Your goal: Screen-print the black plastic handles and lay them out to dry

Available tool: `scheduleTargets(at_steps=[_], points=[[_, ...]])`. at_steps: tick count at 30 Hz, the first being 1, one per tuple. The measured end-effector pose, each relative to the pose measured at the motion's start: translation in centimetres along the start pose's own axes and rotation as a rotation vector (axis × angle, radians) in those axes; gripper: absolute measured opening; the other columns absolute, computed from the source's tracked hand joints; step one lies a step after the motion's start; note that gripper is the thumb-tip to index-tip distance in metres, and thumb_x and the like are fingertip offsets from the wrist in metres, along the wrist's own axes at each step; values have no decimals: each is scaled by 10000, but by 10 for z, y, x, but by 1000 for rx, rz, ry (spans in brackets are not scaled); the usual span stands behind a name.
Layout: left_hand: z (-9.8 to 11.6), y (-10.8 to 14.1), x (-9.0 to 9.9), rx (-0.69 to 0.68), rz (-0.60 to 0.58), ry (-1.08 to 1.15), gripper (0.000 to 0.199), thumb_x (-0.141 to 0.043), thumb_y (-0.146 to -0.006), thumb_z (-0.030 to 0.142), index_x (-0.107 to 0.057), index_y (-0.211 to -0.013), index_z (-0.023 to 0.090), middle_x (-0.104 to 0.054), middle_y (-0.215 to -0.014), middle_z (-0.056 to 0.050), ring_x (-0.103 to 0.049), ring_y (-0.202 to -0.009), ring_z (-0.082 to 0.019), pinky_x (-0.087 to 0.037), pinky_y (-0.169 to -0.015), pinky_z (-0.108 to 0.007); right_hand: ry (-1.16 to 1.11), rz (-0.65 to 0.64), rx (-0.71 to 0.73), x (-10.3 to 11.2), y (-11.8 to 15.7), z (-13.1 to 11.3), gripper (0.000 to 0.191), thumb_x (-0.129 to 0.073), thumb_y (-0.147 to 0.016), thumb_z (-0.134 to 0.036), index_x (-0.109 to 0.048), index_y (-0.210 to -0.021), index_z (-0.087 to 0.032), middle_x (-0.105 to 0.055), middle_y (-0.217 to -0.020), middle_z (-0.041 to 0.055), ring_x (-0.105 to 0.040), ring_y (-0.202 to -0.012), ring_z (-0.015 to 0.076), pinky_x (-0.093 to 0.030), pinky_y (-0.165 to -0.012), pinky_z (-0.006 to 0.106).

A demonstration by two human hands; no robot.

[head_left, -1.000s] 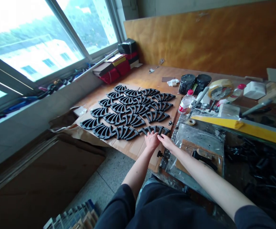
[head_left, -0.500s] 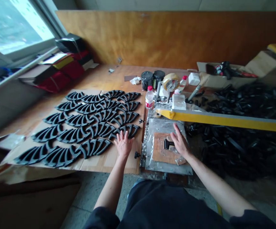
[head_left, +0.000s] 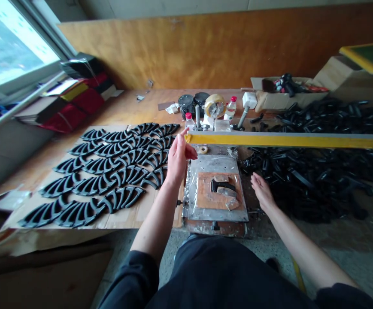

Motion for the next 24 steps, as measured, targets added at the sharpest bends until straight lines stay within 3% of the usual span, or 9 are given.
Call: scheduleTargets(at_steps=[4,7,9,11,13,15,19,22,24], points=[[20,18,-14,67,-67,57,641,-299,-918,632,-691,-981,128,-603,-617,-23,-558,-552,-108,-469,-548,-223,-254,154,-76,45,-32,-26,509,-573,-806,-597,-598,-1156,-228,-645,-1195,113,-648,-1048,234,-539,-890,426],[-8,54,-2,214,-99,-13,618,-372,-889,648,-709,-971,137,-627,-687,-33,-545,-573,-109,-427,-518,-215,-206,206,16,73,-55,-62,447,-615,-782,-519,-637,-1084,-189,-690,-1035,113,-668,-916,243,-566,-805,428],[-40,82,4,332,-164,-104,555,-487,-849,620,-706,-1020,140,-595,-653,-8,-493,-531,-94,-373,-482,-201,-89,180,123,72,-63,-93,433,-618,-784,-469,-643,-1101,-175,-686,-1034,118,-661,-889,243,-566,-785,435],[-75,106,8,419,-206,-198,542,-577,-814,562,-652,-1173,163,-549,-611,31,-449,-499,-81,-335,-471,-190,91,97,311,47,-64,-132,461,-644,-774,-420,-628,-1167,-181,-633,-1187,129,-630,-987,259,-544,-841,453],[-104,122,10,463,-203,-296,598,-605,-809,497,-548,-1323,198,-521,-595,57,-443,-498,-80,-336,-486,-185,314,-23,526,3,-56,-168,573,-717,-723,-355,-584,-1253,-186,-507,-1377,131,-532,-1171,306,-478,-959,488],[-125,128,11,472,-184,-396,622,-597,-821,444,-476,-1390,226,-530,-613,62,-469,-522,-86,-364,-517,-189,526,-135,654,-42,-48,-190,666,-775,-667,-270,-555,-1287,-170,-462,-1417,141,-445,-1254,348,-416,-1019,509],[-146,128,10,466,-176,-504,572,-575,-838,418,-489,-1376,246,-594,-684,35,-538,-583,-110,-423,-577,-218,811,-390,587,-98,-34,-181,308,-713,-744,-227,-657,-1046,-201,-669,-1047,99,-583,-1023,294,-469,-887,407],[-153,128,12,474,-173,-516,541,-569,-842,425,-520,-1351,247,-620,-716,18,-571,-622,-126,-444,-601,-233,842,-514,597,-103,-6,-161,108,-606,-827,-216,-674,-911,-218,-684,-897,67,-615,-879,245,-464,-771,333],[-157,128,13,482,-169,-511,539,-573,-840,428,-528,-1345,245,-628,-725,12,-582,-639,-132,-450,-608,-236,787,-587,707,-96,21,-153,180,-524,-845,-132,-679,-899,-206,-683,-904,72,-612,-872,229,-444,-746,310]])
Point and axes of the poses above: each hand's wrist, its own y-axis away from the middle knuckle, its own x-axis out of the back of the hand, z = x × y, the point moved 7 cm from there along -y, towards the middle knuckle
